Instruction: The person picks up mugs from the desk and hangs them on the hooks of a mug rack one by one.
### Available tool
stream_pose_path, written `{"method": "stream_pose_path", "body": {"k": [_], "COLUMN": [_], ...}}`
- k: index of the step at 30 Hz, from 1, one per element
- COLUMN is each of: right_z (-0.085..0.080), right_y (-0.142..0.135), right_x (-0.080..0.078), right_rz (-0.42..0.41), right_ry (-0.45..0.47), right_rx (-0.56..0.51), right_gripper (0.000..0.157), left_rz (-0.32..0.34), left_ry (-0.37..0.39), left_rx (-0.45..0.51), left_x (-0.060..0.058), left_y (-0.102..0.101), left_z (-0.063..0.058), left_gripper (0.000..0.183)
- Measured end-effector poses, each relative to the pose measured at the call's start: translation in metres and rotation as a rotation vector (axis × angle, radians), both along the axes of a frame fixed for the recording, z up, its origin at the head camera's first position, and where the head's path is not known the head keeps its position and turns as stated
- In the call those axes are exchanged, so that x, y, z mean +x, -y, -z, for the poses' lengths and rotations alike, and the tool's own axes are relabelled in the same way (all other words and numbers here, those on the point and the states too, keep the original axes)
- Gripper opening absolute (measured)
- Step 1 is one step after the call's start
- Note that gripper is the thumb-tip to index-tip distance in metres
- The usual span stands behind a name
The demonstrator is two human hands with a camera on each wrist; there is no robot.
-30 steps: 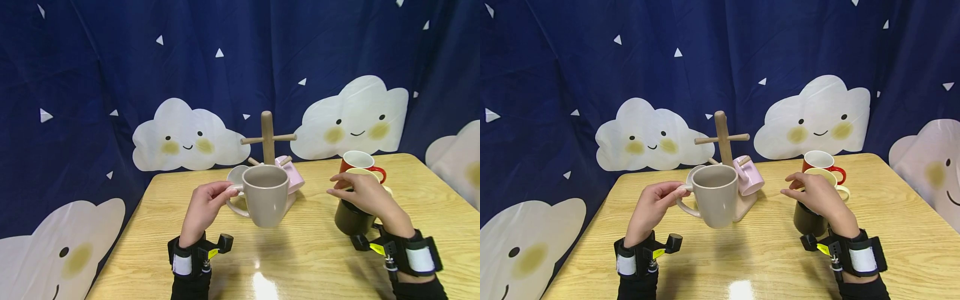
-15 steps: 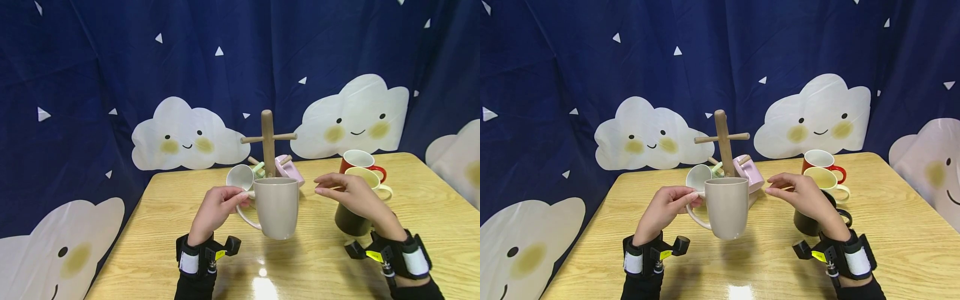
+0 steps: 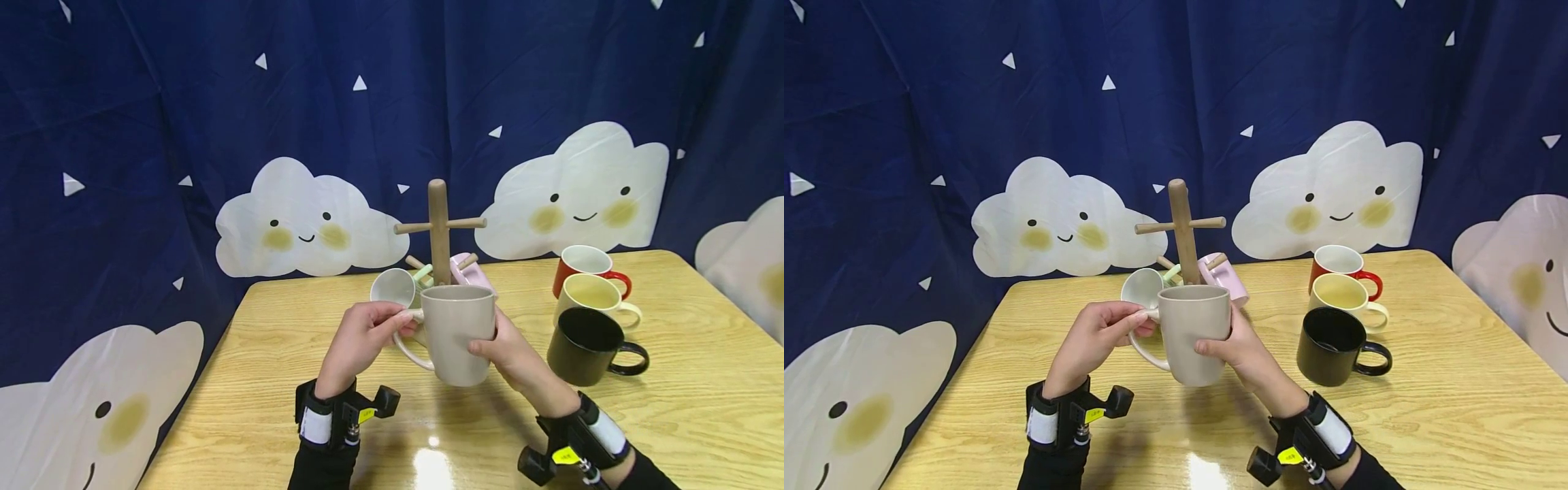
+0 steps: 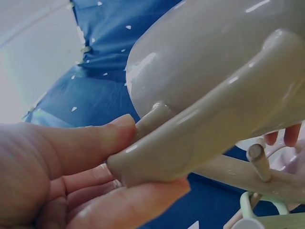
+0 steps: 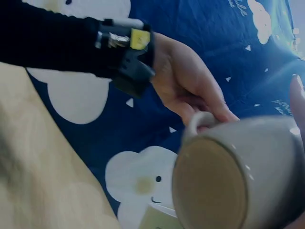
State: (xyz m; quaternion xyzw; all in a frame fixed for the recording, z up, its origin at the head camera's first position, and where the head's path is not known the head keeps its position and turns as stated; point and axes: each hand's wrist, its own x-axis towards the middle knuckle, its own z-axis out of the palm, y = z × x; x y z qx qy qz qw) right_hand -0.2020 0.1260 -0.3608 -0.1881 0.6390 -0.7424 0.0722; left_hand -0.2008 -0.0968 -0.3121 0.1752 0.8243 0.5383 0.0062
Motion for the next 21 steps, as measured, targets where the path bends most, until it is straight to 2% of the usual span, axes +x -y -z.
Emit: {"method": "stream_pose_path", "body": {"k": [5,14,16,21], "right_z": [-0.001,-0.002,-0.002,-0.007], "right_y": [0.009,0.015,0.016,0.01], "right_x": [0.003,0.006,0.007,0.006], "right_rz": [0.121,0.207,0.228,0.306], "right_ry": [0.071,0.118,0.117,0.103], "right_rx": [-0.007,0.014,0.013,-0.026], "right_gripper": [0.072,0.073,0.073,0.068], "left_rz": [-0.009,-0.026,-0.053,-0.178], "left_ry": [-0.05,-0.055,-0.045,0.008], "left_rx": [-0.042,-0.077,-0.055,0.11], "left_x": [-0.004,-0.005,-0.006,-0.009], "left_y": [-0.006,-0.004,-0.001,0.013], "left_z": [0.004,0.004,0.004,0.001], "left_gripper": [0.028,0.029,0.03,0.037]}}
